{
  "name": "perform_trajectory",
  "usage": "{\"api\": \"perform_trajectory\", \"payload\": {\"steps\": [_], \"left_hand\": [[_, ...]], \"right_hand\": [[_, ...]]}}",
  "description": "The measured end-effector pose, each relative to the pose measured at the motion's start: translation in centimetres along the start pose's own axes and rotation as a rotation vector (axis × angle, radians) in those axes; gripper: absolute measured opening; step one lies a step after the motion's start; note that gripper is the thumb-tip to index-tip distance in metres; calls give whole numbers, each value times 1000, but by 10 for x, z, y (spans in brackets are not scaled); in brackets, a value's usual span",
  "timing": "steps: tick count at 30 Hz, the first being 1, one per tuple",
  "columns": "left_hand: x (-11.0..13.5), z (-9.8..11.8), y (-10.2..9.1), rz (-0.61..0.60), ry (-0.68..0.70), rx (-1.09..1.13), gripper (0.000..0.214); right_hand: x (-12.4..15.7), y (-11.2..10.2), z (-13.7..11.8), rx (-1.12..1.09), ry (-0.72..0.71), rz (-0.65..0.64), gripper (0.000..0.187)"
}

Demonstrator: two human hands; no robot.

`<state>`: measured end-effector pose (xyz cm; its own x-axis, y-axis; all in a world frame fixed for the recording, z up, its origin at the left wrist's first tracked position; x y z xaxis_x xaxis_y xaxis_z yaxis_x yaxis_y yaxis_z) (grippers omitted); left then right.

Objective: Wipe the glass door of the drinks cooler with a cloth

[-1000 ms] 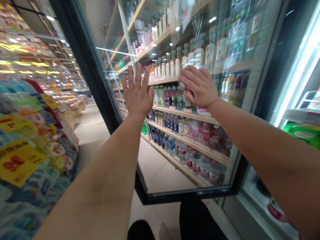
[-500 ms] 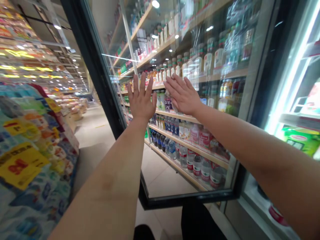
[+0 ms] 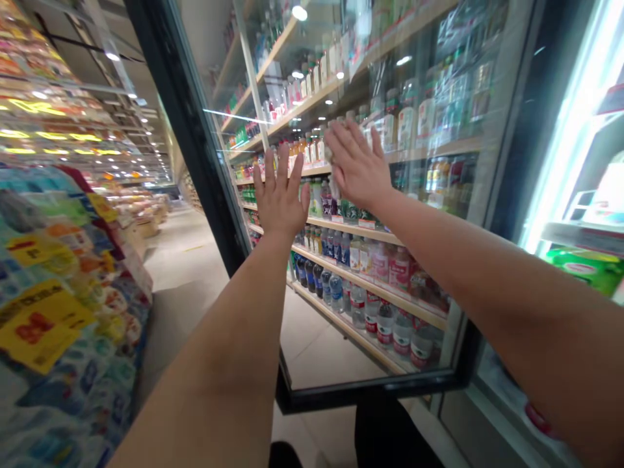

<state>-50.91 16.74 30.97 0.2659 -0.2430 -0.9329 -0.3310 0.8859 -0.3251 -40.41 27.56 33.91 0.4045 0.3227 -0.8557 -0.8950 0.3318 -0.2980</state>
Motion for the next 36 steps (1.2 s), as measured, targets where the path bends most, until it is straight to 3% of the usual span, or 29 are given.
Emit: {"api": "perform_trajectory", "payload": {"steps": [2, 4, 5, 9, 11, 14, 18, 23, 26, 28, 33, 36], "left_hand": [[-1, -1, 2, -2, 3, -20, 64], [-1, 0, 2, 6, 12, -28, 64], [-1, 0, 2, 9, 15, -30, 64], [1, 4, -4, 29, 17, -27, 61], [2, 6, -7, 30, 15, -4, 61], [4, 7, -9, 14, -1, 29, 60], [4, 7, -10, 7, -3, 51, 60], [4, 6, -11, 16, -14, 52, 61], [3, 6, -9, 4, -15, 45, 63], [4, 6, -8, 0, -13, 34, 66], [5, 6, -9, 30, 15, 13, 64], [6, 7, -10, 33, 24, 37, 62]], "right_hand": [[7, -12, 27, 50, 187, 64, 66], [15, -13, 29, 60, 231, 91, 67], [16, -8, 19, 44, 168, 80, 67], [21, 14, -45, -56, -303, -52, 67], [22, 14, -49, -72, -375, -114, 66], [19, -5, -5, -30, -173, -119, 65], [37, -39, 59, 49, 147, 19, 65], [57, -47, 86, 52, 262, 105, 64], [58, -47, 95, 50, 467, 203, 64], [48, -38, 80, 49, 488, 191, 67], [12, 2, -14, -54, -28, -4, 68], [16, 1, -22, -83, -95, -36, 66]]}}
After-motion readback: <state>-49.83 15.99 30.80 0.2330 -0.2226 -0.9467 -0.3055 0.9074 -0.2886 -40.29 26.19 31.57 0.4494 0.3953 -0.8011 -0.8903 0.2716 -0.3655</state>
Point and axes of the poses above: each hand's wrist, its own x-axis away from the middle knuckle, its own y-axis out of the palm, z = x × y, the point moved 10 cm from there along -x, towards the middle knuckle, and after that the axes turned 13 degrees about -y, right-handed, at the moved point
